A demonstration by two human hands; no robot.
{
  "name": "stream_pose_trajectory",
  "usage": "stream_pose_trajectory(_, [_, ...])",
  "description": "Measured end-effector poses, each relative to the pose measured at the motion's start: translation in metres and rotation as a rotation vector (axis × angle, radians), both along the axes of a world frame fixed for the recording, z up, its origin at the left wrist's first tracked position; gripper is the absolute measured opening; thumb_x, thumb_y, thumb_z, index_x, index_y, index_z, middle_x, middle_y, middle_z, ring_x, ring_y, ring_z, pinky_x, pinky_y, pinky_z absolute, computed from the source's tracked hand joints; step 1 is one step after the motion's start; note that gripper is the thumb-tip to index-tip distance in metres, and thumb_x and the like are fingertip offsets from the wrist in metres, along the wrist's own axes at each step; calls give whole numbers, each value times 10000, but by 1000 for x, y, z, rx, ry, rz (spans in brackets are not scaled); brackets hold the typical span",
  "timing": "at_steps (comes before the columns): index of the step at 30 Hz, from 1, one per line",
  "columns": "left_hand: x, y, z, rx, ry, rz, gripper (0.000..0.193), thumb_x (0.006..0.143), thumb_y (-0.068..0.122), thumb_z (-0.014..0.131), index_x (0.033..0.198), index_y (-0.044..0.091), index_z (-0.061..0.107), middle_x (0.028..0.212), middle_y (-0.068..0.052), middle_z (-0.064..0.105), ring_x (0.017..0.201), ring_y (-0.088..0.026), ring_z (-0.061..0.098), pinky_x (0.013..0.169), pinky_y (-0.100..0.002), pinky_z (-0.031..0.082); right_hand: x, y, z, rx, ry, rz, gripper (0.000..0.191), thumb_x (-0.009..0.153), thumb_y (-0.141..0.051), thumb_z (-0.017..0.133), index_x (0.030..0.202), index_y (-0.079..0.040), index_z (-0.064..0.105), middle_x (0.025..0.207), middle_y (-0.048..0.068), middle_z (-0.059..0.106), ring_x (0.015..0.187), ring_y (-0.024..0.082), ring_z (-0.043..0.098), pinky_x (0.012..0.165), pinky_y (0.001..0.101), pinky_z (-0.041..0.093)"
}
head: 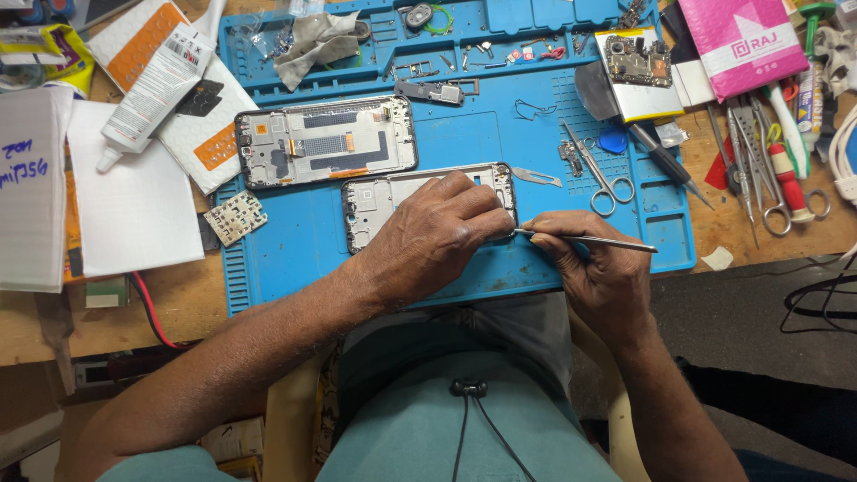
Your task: The person uses tweezers to remove small components from a disassembled smartphone chassis on a blue work mat. They then use a hot air gun to apply heat to the chassis interior.
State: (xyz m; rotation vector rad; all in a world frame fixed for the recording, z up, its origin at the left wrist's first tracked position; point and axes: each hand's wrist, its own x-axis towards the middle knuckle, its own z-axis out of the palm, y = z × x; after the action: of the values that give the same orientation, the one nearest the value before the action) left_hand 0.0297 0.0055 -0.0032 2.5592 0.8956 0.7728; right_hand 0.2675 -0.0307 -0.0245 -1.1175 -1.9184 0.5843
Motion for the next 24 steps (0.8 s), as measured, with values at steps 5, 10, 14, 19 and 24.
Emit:
stream_pose_trajectory(5, [1,-1,-1,6,3,13,194,902,52,648,1083,110,687,1014,-37,640,952,-251,597,891,-410,531,2,-1,-1,-17,29,-25,119,999,-107,713,1097,-55,671,1039,85,758,948,164,759,786,276,637])
stream_pose_trajectory(10, [1,-1,1,-2,3,4,177,916,60,648,1081,110,687,1008,-37,639,952,-246,597,887,-409,527,1,-1,-3,19,-4,-7,141,991,-123,717,1103,-54,666,1049,81,759,961,165,759,791,278,641])
stream_pose_trajectory(14, [-1,0,2,-10,10,-2,182,902,41,647,1071,100,681,1002,-53,633,945,-254,593,884,-407,524,1,0,-3,23,-12,-3,138,987,-124,720,1095,-56,670,1045,79,761,957,166,758,793,282,639])
stream_pose_trajectory(19, [-3,2,4,-36,-9,1,177,891,20,649,1062,64,661,982,-78,619,944,-269,595,878,-413,522,1,0,-2,-21,17,-9,131,985,-119,722,1087,-53,673,1034,78,762,946,160,757,783,278,636])
stream_pose_trajectory(24, [0,3,5,-49,-23,-13,155,902,46,671,1056,57,658,947,-81,613,906,-273,587,835,-413,519,1,0,-2,-11,61,-38,95,1013,-115,705,1079,-53,676,1042,84,758,969,163,758,808,282,638])
